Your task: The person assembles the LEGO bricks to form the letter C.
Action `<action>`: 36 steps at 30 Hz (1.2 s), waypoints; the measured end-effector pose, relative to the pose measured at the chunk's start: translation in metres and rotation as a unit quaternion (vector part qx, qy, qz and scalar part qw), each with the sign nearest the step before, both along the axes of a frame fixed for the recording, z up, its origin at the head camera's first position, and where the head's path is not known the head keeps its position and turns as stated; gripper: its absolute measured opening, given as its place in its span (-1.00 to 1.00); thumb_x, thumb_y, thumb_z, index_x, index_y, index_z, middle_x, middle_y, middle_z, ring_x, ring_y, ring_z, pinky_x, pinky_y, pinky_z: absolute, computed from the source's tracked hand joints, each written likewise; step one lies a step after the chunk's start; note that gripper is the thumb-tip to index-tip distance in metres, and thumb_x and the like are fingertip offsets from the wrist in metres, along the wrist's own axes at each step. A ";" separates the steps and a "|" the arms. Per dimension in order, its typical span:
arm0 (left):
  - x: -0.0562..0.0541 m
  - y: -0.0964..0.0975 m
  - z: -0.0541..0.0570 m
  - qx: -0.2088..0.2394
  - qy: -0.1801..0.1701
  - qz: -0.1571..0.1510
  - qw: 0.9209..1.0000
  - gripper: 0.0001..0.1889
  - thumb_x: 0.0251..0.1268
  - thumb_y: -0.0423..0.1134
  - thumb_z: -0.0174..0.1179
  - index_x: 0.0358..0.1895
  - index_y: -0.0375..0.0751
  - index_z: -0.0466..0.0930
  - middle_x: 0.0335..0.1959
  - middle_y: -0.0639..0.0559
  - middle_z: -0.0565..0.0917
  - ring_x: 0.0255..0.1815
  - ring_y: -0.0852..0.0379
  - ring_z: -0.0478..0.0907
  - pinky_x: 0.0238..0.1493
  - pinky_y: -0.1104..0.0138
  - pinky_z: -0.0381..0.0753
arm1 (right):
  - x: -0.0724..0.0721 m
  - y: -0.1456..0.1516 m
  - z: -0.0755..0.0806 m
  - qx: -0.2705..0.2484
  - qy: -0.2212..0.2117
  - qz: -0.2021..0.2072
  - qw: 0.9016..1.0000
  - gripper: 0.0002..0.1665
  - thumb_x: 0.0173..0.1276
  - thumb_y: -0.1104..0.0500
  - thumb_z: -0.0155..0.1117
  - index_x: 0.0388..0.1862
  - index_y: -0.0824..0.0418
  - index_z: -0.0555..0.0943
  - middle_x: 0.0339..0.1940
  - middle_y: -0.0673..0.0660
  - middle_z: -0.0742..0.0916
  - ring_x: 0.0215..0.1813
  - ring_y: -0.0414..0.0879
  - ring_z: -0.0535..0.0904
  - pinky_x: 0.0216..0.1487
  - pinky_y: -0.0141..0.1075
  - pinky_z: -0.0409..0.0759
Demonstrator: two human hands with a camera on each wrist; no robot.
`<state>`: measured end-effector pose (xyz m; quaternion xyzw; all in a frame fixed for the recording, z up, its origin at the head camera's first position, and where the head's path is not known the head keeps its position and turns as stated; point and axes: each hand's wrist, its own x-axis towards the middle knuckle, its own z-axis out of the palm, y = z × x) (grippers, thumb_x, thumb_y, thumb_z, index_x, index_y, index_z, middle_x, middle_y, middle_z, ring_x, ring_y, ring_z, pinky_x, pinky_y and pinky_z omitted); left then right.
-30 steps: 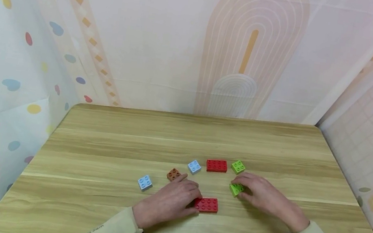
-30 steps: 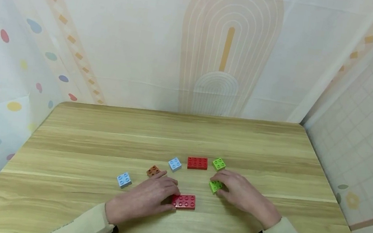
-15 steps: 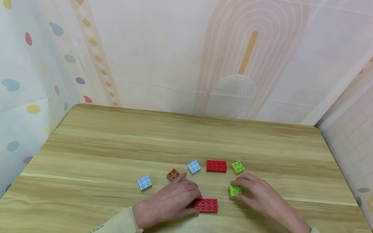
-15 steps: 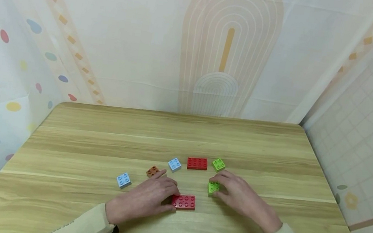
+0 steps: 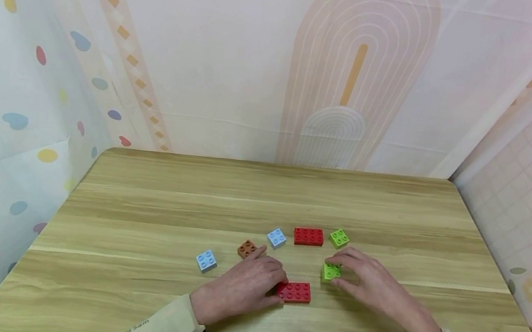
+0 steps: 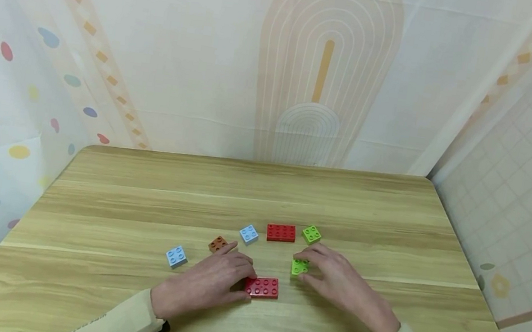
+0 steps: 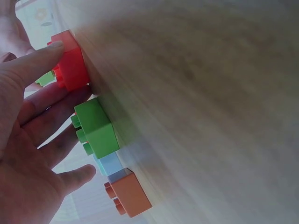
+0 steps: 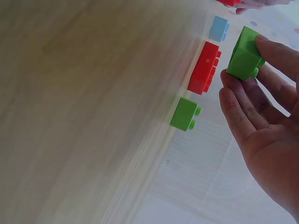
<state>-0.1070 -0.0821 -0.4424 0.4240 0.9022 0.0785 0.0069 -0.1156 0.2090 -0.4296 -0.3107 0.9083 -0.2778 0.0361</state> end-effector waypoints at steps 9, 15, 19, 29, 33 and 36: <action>0.000 0.000 0.000 0.003 -0.005 0.002 1.000 -0.72 0.30 0.06 0.45 -0.12 -0.03 0.72 -0.23 0.18 0.70 -0.06 0.21 0.63 0.53 -0.11 0.28 | 0.005 -0.004 0.001 -0.011 0.002 0.001 1.000 -0.59 0.29 0.25 0.51 0.13 0.20 0.71 0.08 0.06 0.72 0.12 0.00 0.66 0.16 -0.07 0.70; 0.000 0.000 0.000 -0.003 0.001 0.002 1.000 -0.70 0.29 0.07 0.45 -0.10 -0.03 0.73 -0.20 0.16 0.72 -0.04 0.20 0.65 0.53 -0.12 0.28 | 0.007 -0.006 0.001 -0.016 0.000 0.002 1.000 -0.59 0.32 0.24 0.50 0.15 0.19 0.70 0.10 0.05 0.72 0.14 0.00 0.66 0.17 -0.06 0.69; 0.000 0.000 0.001 -0.009 0.004 0.002 1.000 -0.69 0.28 0.08 0.45 -0.09 -0.03 0.74 -0.18 0.15 0.73 -0.02 0.19 0.65 0.52 -0.11 0.29 | 0.008 -0.008 0.002 -0.019 0.001 0.005 1.000 -0.59 0.33 0.24 0.49 0.16 0.20 0.70 0.10 0.05 0.72 0.14 0.00 0.65 0.16 -0.06 0.69; -0.001 0.001 0.001 -0.014 0.000 0.003 1.000 -0.68 0.29 0.09 0.45 -0.09 -0.03 0.73 -0.17 0.15 0.73 -0.01 0.19 0.65 0.52 -0.12 0.29 | 0.010 -0.012 0.001 -0.035 0.005 0.022 0.999 -0.60 0.33 0.25 0.49 0.15 0.17 0.70 0.08 0.01 0.72 0.11 -0.08 0.65 0.12 -0.14 0.71; -0.001 0.001 0.001 -0.011 0.000 0.003 1.000 -0.69 0.28 0.09 0.45 -0.11 -0.02 0.73 -0.22 0.18 0.71 -0.05 0.20 0.64 0.52 -0.12 0.30 | 0.011 -0.013 0.000 -0.036 0.006 0.026 0.999 -0.61 0.35 0.24 0.48 0.15 0.16 0.70 0.07 0.00 0.72 0.10 -0.10 0.65 0.11 -0.16 0.71; -0.002 0.001 0.000 -0.008 0.001 0.000 1.000 -0.69 0.27 0.09 0.46 -0.11 -0.03 0.73 -0.23 0.18 0.70 -0.06 0.21 0.64 0.52 -0.13 0.30 | 0.012 -0.014 0.000 -0.034 0.006 0.028 0.999 -0.61 0.36 0.23 0.48 0.17 0.17 0.70 0.08 0.00 0.71 0.11 -0.09 0.65 0.12 -0.14 0.71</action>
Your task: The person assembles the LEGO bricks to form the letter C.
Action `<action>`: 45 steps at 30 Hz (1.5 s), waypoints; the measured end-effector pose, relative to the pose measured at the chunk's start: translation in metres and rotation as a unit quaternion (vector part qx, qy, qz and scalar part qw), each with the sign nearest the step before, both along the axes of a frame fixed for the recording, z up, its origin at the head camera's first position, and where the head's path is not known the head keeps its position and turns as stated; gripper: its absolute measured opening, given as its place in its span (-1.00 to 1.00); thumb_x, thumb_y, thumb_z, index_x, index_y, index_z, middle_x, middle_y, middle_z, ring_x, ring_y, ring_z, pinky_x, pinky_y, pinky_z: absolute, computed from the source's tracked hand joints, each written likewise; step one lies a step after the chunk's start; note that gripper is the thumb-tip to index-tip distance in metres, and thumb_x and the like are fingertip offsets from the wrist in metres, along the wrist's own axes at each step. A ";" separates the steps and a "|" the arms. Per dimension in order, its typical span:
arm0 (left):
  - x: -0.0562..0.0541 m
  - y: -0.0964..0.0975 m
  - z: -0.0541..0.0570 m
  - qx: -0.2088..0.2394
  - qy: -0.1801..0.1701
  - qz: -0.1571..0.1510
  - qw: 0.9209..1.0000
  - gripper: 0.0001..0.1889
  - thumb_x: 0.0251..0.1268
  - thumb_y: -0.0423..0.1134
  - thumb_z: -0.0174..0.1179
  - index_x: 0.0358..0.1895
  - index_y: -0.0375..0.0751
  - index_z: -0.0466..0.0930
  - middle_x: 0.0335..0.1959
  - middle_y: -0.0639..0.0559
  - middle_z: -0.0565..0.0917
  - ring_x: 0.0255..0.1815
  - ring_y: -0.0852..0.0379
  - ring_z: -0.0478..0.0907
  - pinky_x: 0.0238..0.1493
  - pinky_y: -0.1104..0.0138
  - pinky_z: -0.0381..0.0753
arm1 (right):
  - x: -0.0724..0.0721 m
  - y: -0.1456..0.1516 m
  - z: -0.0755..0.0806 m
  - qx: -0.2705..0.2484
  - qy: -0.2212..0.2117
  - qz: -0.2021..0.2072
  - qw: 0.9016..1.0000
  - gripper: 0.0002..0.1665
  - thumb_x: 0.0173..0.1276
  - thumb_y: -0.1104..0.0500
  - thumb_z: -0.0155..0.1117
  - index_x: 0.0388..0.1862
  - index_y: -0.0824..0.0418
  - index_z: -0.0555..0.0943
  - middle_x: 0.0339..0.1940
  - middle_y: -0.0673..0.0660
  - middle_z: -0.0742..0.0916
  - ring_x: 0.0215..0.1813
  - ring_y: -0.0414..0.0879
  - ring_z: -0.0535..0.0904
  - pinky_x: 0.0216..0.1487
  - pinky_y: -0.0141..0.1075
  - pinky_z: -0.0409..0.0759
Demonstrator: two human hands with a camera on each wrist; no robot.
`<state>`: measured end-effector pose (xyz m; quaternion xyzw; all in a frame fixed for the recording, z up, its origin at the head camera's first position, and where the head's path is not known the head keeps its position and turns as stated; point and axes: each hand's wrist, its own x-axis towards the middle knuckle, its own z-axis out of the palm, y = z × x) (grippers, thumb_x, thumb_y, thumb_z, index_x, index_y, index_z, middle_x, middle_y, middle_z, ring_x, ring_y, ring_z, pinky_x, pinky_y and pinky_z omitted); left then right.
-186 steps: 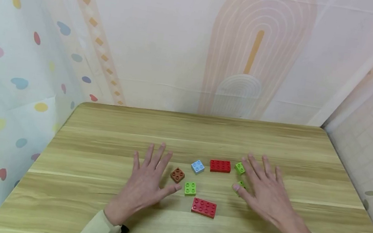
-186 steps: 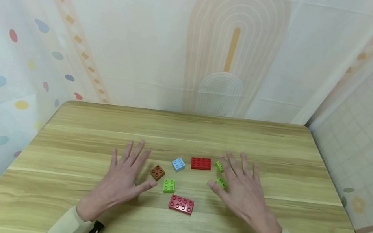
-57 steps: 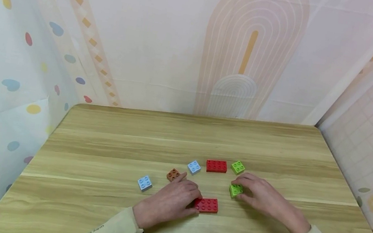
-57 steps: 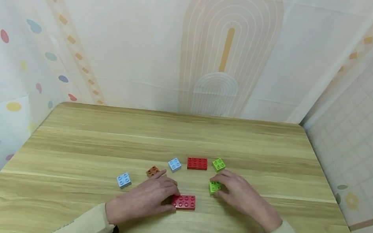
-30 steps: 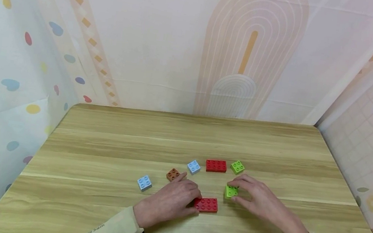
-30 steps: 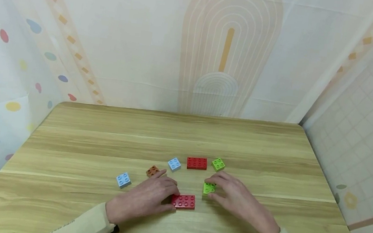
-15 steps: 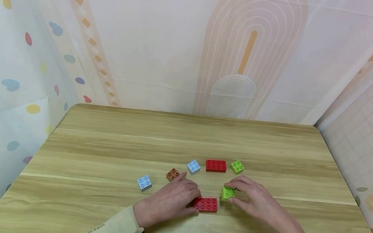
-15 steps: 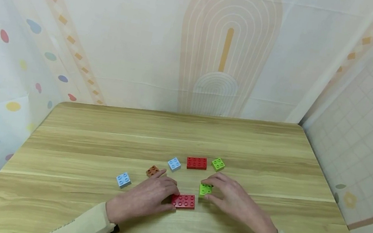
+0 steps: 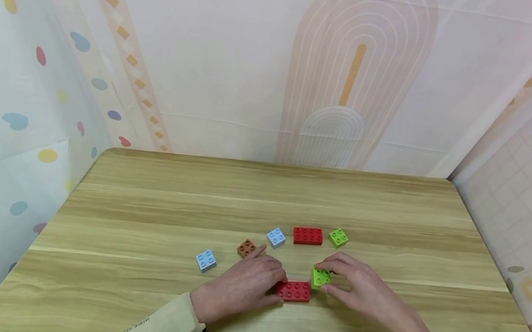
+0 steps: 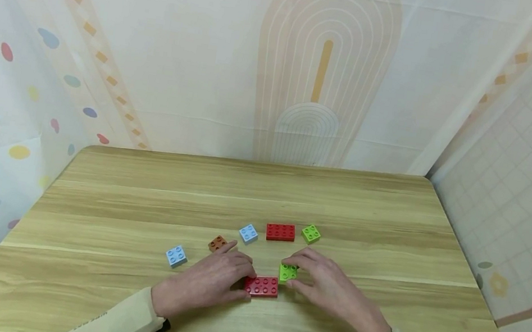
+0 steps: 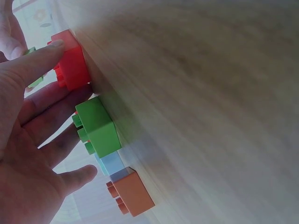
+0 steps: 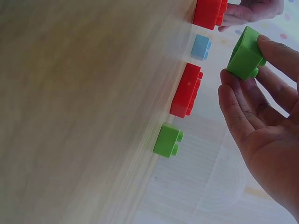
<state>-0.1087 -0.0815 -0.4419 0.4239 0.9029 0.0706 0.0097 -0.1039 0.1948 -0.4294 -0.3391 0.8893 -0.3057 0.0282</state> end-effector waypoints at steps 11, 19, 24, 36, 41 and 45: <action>0.000 0.000 0.001 0.003 0.002 -0.007 1.000 -0.69 0.27 0.08 0.46 -0.11 -0.03 0.73 -0.20 0.17 0.71 -0.02 0.20 0.64 0.50 -0.14 0.32 | 0.002 -0.004 -0.001 -0.005 0.006 0.011 1.000 -0.60 0.37 0.20 0.47 0.18 0.18 0.69 0.09 0.02 0.72 0.11 -0.09 0.65 0.11 -0.15 0.71; 0.000 0.000 0.001 0.002 0.002 -0.005 1.000 -0.68 0.26 0.08 0.47 -0.11 -0.04 0.74 -0.19 0.16 0.72 -0.02 0.19 0.65 0.50 -0.14 0.33 | 0.003 -0.006 -0.002 -0.006 0.000 0.018 1.000 -0.60 0.38 0.20 0.46 0.18 0.17 0.70 0.09 0.00 0.71 0.11 -0.11 0.65 0.13 -0.16 0.70; 0.000 0.000 0.001 0.000 0.007 -0.004 1.000 -0.68 0.25 0.09 0.47 -0.12 -0.03 0.73 -0.21 0.17 0.72 -0.04 0.19 0.65 0.50 -0.13 0.33 | 0.004 -0.007 -0.003 -0.004 -0.001 0.019 1.000 -0.60 0.39 0.18 0.46 0.19 0.15 0.69 0.09 -0.01 0.71 0.11 -0.11 0.65 0.13 -0.16 0.70; -0.001 0.000 0.002 -0.005 -0.004 -0.004 1.000 -0.69 0.27 0.08 0.46 -0.13 -0.03 0.73 -0.16 0.15 0.73 0.01 0.18 0.65 0.49 -0.12 0.34 | 0.005 -0.009 -0.004 -0.002 -0.012 0.029 1.000 -0.61 0.41 0.15 0.45 0.19 0.15 0.69 0.10 -0.02 0.71 0.11 -0.14 0.64 0.12 -0.18 0.70; -0.001 0.000 0.001 -0.006 -0.008 -0.001 1.000 -0.68 0.27 0.09 0.46 -0.11 -0.04 0.73 -0.16 0.15 0.73 0.01 0.18 0.65 0.50 -0.13 0.32 | 0.005 -0.009 -0.003 0.001 -0.020 0.032 0.999 -0.60 0.41 0.14 0.45 0.19 0.16 0.68 0.10 -0.02 0.71 0.12 -0.13 0.64 0.14 -0.17 0.69; -0.001 0.000 0.001 -0.006 -0.007 0.000 1.000 -0.68 0.26 0.09 0.47 -0.13 -0.03 0.73 -0.18 0.16 0.73 -0.01 0.19 0.65 0.49 -0.13 0.34 | 0.005 -0.010 -0.003 0.011 -0.033 0.034 0.999 -0.59 0.42 0.10 0.44 0.20 0.16 0.68 0.11 -0.03 0.71 0.13 -0.13 0.64 0.16 -0.16 0.68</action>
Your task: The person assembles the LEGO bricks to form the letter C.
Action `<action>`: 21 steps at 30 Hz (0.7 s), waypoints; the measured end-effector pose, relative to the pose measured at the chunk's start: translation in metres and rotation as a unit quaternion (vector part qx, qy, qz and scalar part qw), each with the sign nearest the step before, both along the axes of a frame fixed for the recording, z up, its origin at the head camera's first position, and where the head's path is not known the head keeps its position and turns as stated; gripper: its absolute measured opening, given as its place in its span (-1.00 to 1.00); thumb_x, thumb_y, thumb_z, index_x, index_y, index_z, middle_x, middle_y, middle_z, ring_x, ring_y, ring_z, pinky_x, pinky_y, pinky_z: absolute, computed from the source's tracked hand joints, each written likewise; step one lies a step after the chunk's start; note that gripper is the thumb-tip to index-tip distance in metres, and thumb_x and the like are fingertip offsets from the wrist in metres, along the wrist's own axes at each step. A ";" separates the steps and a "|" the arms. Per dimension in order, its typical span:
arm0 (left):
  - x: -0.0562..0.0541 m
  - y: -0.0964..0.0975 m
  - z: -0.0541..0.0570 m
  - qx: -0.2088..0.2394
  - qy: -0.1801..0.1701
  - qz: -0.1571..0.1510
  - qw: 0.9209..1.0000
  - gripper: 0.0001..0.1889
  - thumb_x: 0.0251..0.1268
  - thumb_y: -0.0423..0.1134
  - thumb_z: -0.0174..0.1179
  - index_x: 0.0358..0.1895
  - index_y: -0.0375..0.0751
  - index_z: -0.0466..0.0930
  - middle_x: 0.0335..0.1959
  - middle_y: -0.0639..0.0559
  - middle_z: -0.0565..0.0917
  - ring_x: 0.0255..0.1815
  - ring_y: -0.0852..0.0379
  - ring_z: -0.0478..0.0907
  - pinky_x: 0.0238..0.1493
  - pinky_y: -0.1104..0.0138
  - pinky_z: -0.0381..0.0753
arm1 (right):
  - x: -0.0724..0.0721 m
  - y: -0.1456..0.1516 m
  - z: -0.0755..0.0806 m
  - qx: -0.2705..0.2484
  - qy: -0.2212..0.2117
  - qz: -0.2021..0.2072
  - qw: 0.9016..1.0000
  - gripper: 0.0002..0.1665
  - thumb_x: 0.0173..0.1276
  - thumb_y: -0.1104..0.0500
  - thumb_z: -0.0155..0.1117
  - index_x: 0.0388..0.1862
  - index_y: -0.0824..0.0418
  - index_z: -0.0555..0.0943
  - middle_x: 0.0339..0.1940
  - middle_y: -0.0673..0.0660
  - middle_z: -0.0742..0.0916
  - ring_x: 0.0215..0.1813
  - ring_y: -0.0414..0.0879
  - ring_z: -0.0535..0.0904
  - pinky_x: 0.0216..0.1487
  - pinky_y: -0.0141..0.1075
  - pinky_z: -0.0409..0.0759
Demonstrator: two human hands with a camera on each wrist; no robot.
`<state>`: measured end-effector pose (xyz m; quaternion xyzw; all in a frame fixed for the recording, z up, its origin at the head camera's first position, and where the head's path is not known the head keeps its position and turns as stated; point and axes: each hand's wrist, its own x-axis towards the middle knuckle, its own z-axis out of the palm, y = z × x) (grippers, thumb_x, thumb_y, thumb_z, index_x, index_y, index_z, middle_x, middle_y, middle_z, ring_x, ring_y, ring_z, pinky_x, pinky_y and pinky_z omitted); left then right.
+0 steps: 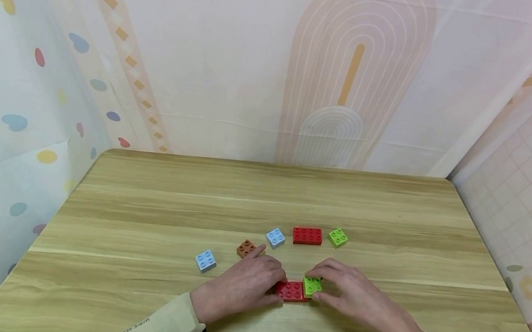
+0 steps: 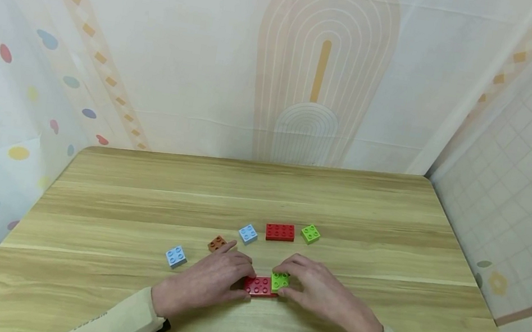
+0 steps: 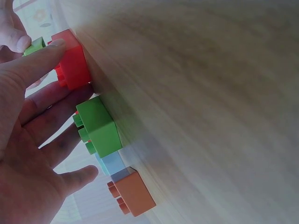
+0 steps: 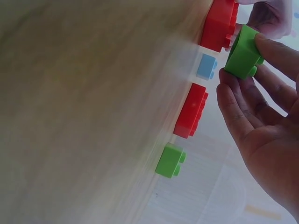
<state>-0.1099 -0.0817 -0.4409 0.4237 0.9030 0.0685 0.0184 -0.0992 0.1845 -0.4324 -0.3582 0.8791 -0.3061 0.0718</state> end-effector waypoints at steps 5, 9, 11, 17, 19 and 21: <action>0.000 0.000 0.000 0.001 0.005 -0.001 1.000 -0.69 0.27 0.09 0.46 -0.14 -0.03 0.73 -0.20 0.17 0.72 -0.04 0.19 0.65 0.49 -0.14 0.34 | 0.000 -0.001 0.000 0.008 -0.012 0.002 1.000 -0.61 0.43 0.09 0.43 0.19 0.14 0.69 0.10 -0.05 0.70 0.12 -0.15 0.63 0.14 -0.17 0.68; 0.000 0.000 0.000 0.000 0.008 -0.001 1.000 -0.69 0.27 0.09 0.46 -0.13 -0.03 0.73 -0.21 0.17 0.71 -0.04 0.20 0.65 0.49 -0.14 0.34 | -0.001 -0.003 0.000 0.011 -0.011 0.004 1.000 -0.61 0.41 0.11 0.45 0.18 0.13 0.69 0.10 -0.05 0.70 0.11 -0.17 0.62 0.13 -0.20 0.68; 0.000 0.000 0.000 -0.001 0.007 -0.001 1.000 -0.69 0.27 0.09 0.46 -0.14 -0.03 0.73 -0.21 0.17 0.71 -0.04 0.20 0.65 0.49 -0.14 0.34 | -0.001 -0.003 0.000 0.013 -0.010 0.006 1.000 -0.61 0.40 0.12 0.46 0.18 0.14 0.69 0.10 -0.05 0.70 0.11 -0.17 0.62 0.14 -0.21 0.68; 0.000 0.000 0.000 -0.001 0.005 -0.001 1.000 -0.70 0.26 0.08 0.47 -0.16 -0.03 0.72 -0.24 0.19 0.69 -0.07 0.22 0.64 0.49 -0.14 0.34 | -0.002 -0.005 0.000 0.020 -0.006 0.006 1.000 -0.60 0.39 0.14 0.47 0.17 0.15 0.69 0.09 -0.05 0.70 0.11 -0.17 0.62 0.13 -0.21 0.68; 0.000 0.001 0.000 -0.001 0.006 -0.002 1.000 -0.70 0.27 0.08 0.46 -0.16 -0.03 0.72 -0.25 0.19 0.69 -0.08 0.22 0.64 0.49 -0.15 0.34 | -0.002 -0.005 0.000 0.020 -0.005 0.006 1.000 -0.60 0.38 0.14 0.47 0.17 0.15 0.69 0.09 -0.05 0.70 0.10 -0.17 0.62 0.13 -0.22 0.68; 0.000 0.001 0.000 0.000 0.006 -0.002 1.000 -0.70 0.26 0.08 0.47 -0.16 -0.03 0.72 -0.25 0.19 0.69 -0.08 0.22 0.64 0.49 -0.15 0.34 | -0.002 -0.005 0.000 0.021 -0.004 0.006 1.000 -0.61 0.38 0.14 0.48 0.16 0.15 0.69 0.08 -0.05 0.70 0.10 -0.18 0.62 0.12 -0.23 0.68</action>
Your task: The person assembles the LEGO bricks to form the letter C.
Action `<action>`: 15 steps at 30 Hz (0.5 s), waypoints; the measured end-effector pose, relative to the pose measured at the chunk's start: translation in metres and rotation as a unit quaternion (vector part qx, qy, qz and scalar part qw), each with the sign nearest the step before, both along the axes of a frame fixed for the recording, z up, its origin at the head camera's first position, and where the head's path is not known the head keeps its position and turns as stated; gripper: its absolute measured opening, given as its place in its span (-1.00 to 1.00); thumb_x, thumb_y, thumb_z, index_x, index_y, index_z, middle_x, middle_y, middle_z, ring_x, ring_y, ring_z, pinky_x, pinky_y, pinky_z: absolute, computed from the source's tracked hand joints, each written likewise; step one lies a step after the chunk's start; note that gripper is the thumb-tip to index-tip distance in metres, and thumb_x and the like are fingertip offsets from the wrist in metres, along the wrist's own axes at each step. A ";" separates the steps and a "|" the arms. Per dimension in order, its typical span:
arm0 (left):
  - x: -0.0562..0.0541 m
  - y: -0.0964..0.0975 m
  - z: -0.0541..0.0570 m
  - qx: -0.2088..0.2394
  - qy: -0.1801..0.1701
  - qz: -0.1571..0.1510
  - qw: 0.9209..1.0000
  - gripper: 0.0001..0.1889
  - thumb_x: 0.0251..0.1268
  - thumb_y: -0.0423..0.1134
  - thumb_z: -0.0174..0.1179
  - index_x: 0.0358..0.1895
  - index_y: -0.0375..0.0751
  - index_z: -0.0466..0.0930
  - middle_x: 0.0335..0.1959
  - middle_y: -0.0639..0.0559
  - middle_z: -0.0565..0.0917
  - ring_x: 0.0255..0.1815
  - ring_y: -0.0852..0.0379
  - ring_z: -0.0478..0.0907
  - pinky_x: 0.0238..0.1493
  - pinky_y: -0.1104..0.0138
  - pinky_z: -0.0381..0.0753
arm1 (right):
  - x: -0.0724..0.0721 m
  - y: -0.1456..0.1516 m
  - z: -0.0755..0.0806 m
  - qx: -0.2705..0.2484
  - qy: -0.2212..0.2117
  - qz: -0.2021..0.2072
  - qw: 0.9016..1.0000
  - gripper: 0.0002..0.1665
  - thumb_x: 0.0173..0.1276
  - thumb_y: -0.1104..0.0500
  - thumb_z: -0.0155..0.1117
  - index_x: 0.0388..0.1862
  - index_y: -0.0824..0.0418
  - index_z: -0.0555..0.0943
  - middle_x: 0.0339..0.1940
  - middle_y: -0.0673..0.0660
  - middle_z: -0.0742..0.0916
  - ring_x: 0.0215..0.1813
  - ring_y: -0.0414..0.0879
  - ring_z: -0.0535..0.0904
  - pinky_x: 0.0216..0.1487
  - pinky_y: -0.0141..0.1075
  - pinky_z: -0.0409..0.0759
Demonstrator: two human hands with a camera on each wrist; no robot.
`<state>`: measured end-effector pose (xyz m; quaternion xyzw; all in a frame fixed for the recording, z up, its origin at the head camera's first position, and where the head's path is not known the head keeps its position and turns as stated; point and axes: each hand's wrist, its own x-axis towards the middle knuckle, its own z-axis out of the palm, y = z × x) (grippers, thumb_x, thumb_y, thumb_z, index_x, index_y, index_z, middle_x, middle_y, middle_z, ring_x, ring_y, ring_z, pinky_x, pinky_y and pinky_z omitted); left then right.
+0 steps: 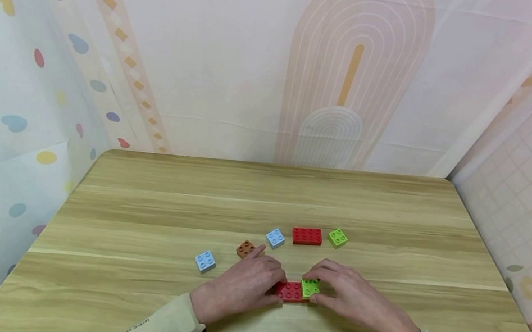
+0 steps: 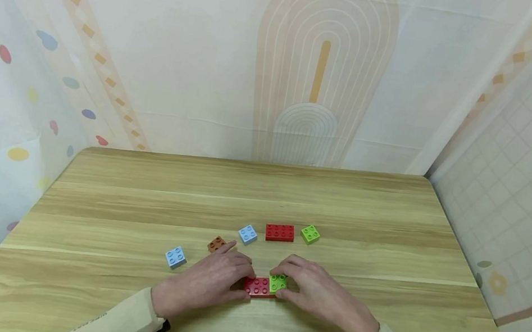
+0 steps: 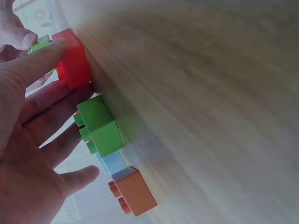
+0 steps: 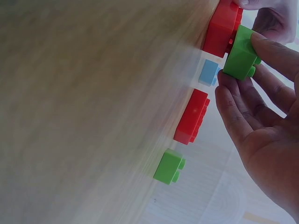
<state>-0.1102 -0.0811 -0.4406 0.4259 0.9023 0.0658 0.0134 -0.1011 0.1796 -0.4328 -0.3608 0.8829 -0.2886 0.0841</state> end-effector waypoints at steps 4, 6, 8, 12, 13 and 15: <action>0.000 0.000 0.000 0.001 -0.003 0.000 1.000 -0.70 0.26 0.08 0.47 -0.16 -0.03 0.71 -0.25 0.20 0.68 -0.08 0.23 0.63 0.48 -0.15 0.34 | 0.000 0.000 -0.001 0.000 0.005 0.002 1.000 -0.61 0.38 0.15 0.48 0.15 0.15 0.70 0.07 -0.06 0.70 0.08 -0.20 0.62 0.10 -0.25 0.68; -0.001 0.000 0.000 0.002 -0.004 0.001 1.000 -0.70 0.26 0.08 0.47 -0.17 -0.03 0.71 -0.26 0.20 0.68 -0.09 0.23 0.63 0.48 -0.16 0.34 | -0.001 0.000 -0.001 0.000 0.008 0.004 1.000 -0.61 0.37 0.14 0.49 0.15 0.15 0.70 0.06 -0.06 0.70 0.07 -0.21 0.61 0.10 -0.25 0.68; -0.001 0.000 0.000 0.002 -0.005 0.000 1.000 -0.70 0.26 0.08 0.47 -0.17 -0.03 0.71 -0.27 0.21 0.67 -0.10 0.24 0.62 0.48 -0.16 0.34 | -0.001 0.000 -0.002 0.000 0.011 0.005 1.000 -0.62 0.37 0.14 0.49 0.15 0.15 0.71 0.05 -0.07 0.69 0.07 -0.22 0.61 0.10 -0.25 0.68; -0.001 0.000 0.000 0.001 -0.006 0.000 1.000 -0.70 0.25 0.08 0.47 -0.17 -0.02 0.71 -0.28 0.22 0.66 -0.11 0.24 0.62 0.48 -0.15 0.35 | -0.002 0.000 -0.002 0.000 0.009 0.008 1.000 -0.62 0.37 0.14 0.49 0.14 0.15 0.71 0.04 -0.07 0.69 0.06 -0.22 0.61 0.10 -0.25 0.68; -0.001 0.000 0.000 0.001 -0.006 0.000 1.000 -0.70 0.25 0.08 0.47 -0.16 -0.02 0.72 -0.28 0.22 0.67 -0.11 0.24 0.62 0.48 -0.15 0.35 | -0.002 0.000 -0.002 -0.001 0.008 0.009 1.000 -0.63 0.37 0.14 0.49 0.14 0.16 0.71 0.04 -0.06 0.69 0.06 -0.23 0.61 0.10 -0.25 0.68; -0.001 0.000 0.001 0.002 -0.008 0.000 1.000 -0.69 0.25 0.08 0.48 -0.15 -0.03 0.72 -0.27 0.21 0.68 -0.10 0.24 0.63 0.48 -0.16 0.34 | -0.003 0.001 -0.003 -0.002 0.005 0.010 1.000 -0.63 0.37 0.14 0.49 0.13 0.17 0.71 0.03 -0.06 0.70 0.05 -0.23 0.61 0.09 -0.25 0.68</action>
